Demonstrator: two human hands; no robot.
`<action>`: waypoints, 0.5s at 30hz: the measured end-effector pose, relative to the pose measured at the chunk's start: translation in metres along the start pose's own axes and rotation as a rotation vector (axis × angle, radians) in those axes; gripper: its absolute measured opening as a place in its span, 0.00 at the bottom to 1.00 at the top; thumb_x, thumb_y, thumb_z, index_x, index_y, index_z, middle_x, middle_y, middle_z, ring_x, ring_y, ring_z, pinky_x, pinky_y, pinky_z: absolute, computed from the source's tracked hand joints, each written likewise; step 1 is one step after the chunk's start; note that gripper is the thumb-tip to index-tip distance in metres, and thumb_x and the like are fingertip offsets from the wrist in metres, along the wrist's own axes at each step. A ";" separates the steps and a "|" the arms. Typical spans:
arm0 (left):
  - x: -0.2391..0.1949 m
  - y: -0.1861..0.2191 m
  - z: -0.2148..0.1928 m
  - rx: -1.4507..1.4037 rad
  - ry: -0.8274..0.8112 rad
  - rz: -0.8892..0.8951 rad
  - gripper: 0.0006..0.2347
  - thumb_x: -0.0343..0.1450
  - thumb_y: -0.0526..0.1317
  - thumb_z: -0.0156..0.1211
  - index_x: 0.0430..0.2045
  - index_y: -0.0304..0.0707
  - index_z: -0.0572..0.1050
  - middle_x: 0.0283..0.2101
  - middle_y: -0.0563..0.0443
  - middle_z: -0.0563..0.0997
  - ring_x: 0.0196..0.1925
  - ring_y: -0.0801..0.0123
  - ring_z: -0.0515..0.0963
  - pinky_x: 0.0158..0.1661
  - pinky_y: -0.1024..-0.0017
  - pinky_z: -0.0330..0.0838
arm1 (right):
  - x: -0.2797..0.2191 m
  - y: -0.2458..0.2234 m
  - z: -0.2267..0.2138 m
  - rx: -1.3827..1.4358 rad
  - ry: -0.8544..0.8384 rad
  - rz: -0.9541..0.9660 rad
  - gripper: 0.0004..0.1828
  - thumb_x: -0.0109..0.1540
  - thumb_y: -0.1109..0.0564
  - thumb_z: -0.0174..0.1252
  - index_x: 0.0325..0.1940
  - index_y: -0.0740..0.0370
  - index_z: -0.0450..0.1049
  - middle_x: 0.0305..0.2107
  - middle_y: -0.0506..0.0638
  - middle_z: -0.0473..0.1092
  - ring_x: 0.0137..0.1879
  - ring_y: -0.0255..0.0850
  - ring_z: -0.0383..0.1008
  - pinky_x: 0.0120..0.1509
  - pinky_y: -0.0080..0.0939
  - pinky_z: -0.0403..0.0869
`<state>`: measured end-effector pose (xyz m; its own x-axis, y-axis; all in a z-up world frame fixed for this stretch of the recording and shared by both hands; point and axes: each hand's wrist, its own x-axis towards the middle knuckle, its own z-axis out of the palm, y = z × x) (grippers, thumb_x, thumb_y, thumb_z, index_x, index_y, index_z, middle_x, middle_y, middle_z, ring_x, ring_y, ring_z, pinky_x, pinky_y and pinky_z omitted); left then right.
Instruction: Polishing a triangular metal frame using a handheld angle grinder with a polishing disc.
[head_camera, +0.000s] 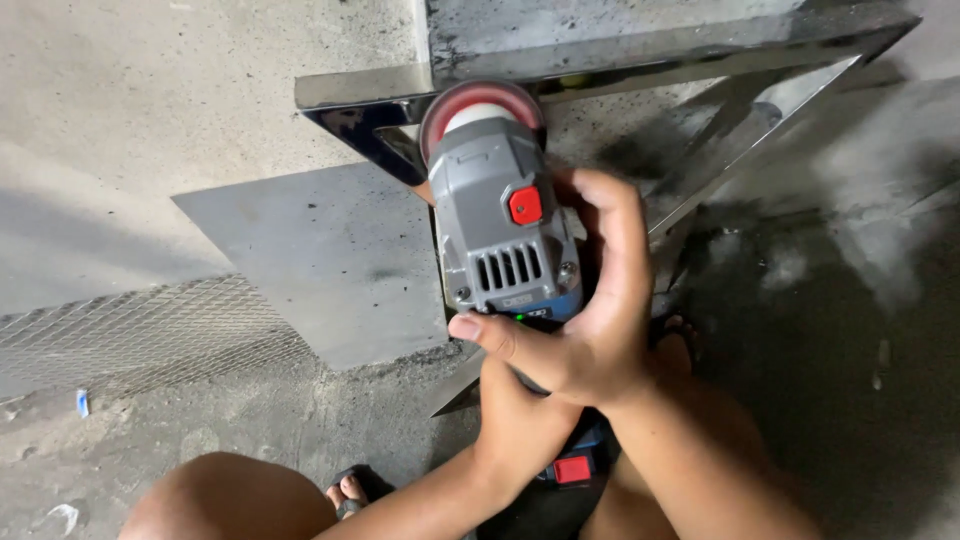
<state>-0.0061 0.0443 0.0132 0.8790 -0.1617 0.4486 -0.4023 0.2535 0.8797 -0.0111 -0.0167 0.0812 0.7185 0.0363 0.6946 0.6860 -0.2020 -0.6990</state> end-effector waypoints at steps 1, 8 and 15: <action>0.002 0.000 0.003 -0.005 -0.005 0.007 0.19 0.66 0.29 0.59 0.52 0.26 0.70 0.49 0.37 0.81 0.47 0.57 0.82 0.46 0.65 0.78 | -0.004 -0.002 0.001 0.021 0.021 0.023 0.46 0.51 0.56 0.70 0.67 0.65 0.52 0.54 0.58 0.67 0.55 0.46 0.74 0.66 0.46 0.76; 0.049 -0.075 -0.014 0.015 -0.084 0.081 0.19 0.65 0.29 0.59 0.52 0.26 0.70 0.48 0.37 0.81 0.45 0.57 0.82 0.45 0.65 0.78 | -0.036 -0.018 0.025 0.103 0.135 0.086 0.40 0.55 0.54 0.65 0.62 0.67 0.50 0.49 0.58 0.65 0.46 0.43 0.74 0.54 0.43 0.79; 0.015 -0.183 -0.097 0.039 -0.103 0.066 0.19 0.64 0.30 0.60 0.51 0.26 0.70 0.46 0.37 0.81 0.43 0.57 0.82 0.44 0.65 0.78 | -0.086 -0.010 0.080 0.371 0.086 0.206 0.46 0.55 0.66 0.64 0.66 0.61 0.39 0.54 0.65 0.62 0.50 0.48 0.74 0.52 0.46 0.78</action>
<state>0.1058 0.0884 -0.1559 0.8199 -0.2434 0.5182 -0.4703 0.2297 0.8521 -0.0705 0.0601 0.0149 0.8432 -0.0529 0.5350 0.5356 0.1700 -0.8272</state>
